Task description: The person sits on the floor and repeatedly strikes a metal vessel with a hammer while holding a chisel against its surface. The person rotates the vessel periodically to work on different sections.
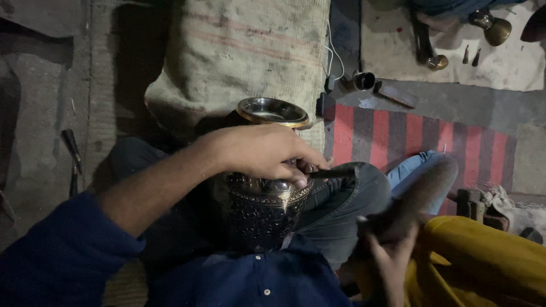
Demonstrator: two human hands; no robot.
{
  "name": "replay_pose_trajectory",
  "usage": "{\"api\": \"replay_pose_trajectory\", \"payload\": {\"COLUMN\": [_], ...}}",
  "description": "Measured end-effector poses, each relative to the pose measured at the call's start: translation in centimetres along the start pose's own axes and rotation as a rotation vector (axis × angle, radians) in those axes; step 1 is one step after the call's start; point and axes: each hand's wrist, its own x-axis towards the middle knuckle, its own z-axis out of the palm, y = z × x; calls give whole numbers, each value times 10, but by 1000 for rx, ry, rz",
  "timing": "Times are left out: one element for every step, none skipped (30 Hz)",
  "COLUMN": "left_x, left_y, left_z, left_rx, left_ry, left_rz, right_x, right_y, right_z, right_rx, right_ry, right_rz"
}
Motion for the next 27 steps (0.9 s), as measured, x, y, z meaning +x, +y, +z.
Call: {"api": "replay_pose_trajectory", "payload": {"left_x": [0, 0, 1, 1, 2, 2, 3, 3, 2, 1, -1, -2, -5, -8, -9, -11, -11, -11, -12, -14, -15, -17, -19, -22, -26, -30, -34], "left_y": [0, 0, 0, 0, 0, 0, 1, 1, 1, 1, 1, 1, 1, 1, 1, 1, 2, 1, 1, 0, 0, 0, 0, 0, -1, -1, -1], "left_z": [0, 0, 0, 0, 0, 0, 0, 0, 0, 0, 0, -1, -1, 0, 1, 2, 4, 4, 5, 7, 9, 12, 17, 23, 29, 38, 46], "left_rx": [5, 8, 13, 33, 54, 73, 71, 68, 66, 61, 57, 57, 48, 37, 23, 19, 16, 20, 5, -15, -35, -36, -39, -41, -108, -178, -249], "left_ry": [-6, -14, -22, -39, -54, -72, -60, -47, -34, -20, -9, 3, 31, 57, 83, 85, 84, 89, 112, 133, 154, 222, 290, 362, 498, 634, 769], "left_rz": [9, 18, 29, 25, 20, 13, 22, 30, 37, 42, 49, 56, 58, 59, 62, 40, 20, -2, -15, -30, -42, -56, -69, -86, -71, -56, -39], "right_x": [-3, -6, -8, -10, -10, -10, -8, -7, -4, -1, 1, 4, 6, 9, 11, 14, 17, 21, 28, 34, 39, 47, 54, 59, 65, 71, 76], "right_y": [0, -2, -5, -8, -12, -16, -19, -22, -24, -26, -27, -28, -28, -29, -30, -32, -34, -37, -41, -45, -50, -55, -60, -66, -71, -77, -83], "right_z": [0, 0, 1, 2, 3, 5, 5, 6, 6, 5, 4, 3, 1, -1, -3, -6, -8, -9, -11, -12, -12, -12, -11, -9, -5, -2, 2], "right_rx": [40, 79, -92, -262, -430, -300, -171, -42, -89, -136, -183, -175, -164, -155, -161, -169, -177, -142, -106, -74, -184, -294, -404, -352, -298, -245, -368], "right_ry": [62, 123, 93, 63, 33, 73, 111, 148, 83, 18, -43, -31, -24, -20, -47, -71, -92, -116, -145, -176, -214, -247, -280, -296, -310, -327, -355], "right_rz": [63, 128, 57, -19, -94, -3, 89, 180, 126, 72, 18, 66, 112, 163, 173, 186, 201, 214, 226, 241, 225, 207, 190, 189, 187, 186, 176]}}
